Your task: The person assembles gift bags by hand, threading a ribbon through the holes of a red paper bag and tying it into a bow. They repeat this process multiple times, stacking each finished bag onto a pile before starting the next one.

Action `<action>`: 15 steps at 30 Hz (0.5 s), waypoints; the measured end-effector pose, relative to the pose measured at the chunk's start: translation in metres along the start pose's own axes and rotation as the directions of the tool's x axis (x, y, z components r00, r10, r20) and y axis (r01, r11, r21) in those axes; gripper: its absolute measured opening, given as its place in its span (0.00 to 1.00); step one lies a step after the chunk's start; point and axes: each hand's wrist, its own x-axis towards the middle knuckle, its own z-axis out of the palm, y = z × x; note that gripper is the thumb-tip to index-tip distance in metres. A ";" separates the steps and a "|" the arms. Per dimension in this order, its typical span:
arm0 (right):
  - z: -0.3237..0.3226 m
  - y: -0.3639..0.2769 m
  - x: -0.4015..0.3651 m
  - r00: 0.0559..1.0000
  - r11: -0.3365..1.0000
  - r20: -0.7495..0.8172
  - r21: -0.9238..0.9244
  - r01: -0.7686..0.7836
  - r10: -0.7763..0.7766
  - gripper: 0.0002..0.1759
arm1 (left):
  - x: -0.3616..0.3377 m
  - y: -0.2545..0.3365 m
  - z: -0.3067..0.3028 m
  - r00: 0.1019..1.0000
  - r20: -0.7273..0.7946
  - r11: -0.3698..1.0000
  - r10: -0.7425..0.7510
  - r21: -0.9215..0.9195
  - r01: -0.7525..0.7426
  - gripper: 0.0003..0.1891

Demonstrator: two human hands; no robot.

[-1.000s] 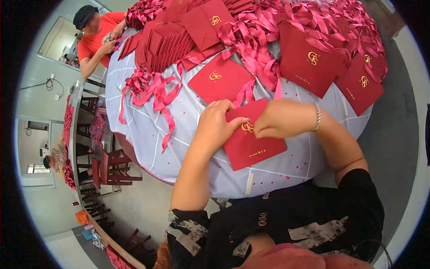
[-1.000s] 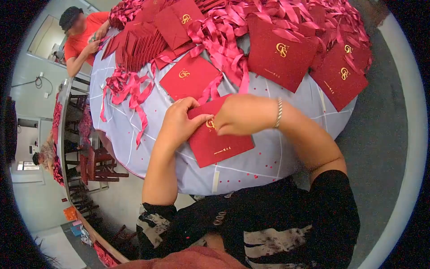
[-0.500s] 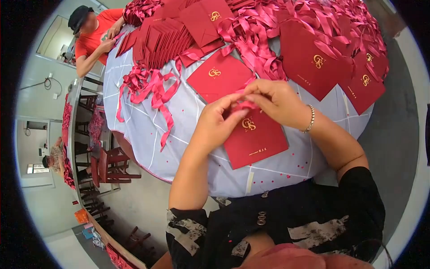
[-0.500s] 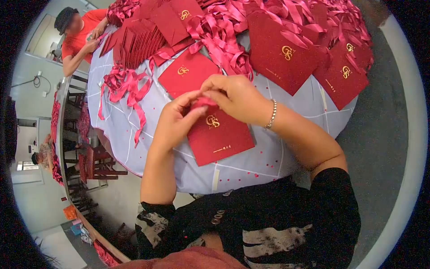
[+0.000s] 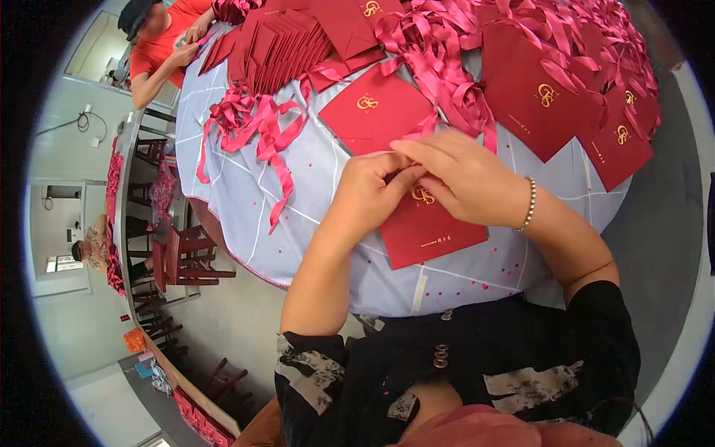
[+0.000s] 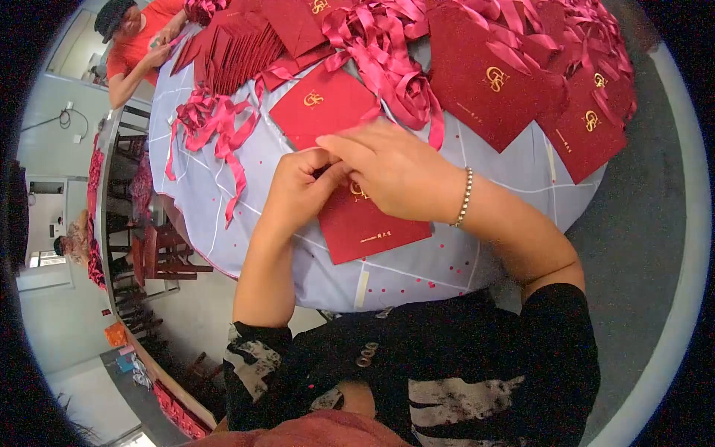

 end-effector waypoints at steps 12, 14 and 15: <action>0.007 0.012 -0.008 0.765 0.677 0.426 0.373 -0.635 0.483 0.17 | 0.004 -0.010 -0.032 0.997 0.080 0.958 0.006 0.285 -0.029 0.17; 0.007 0.013 -0.007 0.779 0.702 0.412 0.358 -0.615 0.472 0.16 | 0.002 -0.014 -0.030 0.995 0.089 0.948 0.034 0.313 -0.061 0.23; 0.005 0.012 -0.005 0.762 0.680 0.438 0.367 -0.635 0.476 0.15 | 0.001 -0.012 -0.029 0.993 0.109 0.946 0.048 0.315 -0.080 0.23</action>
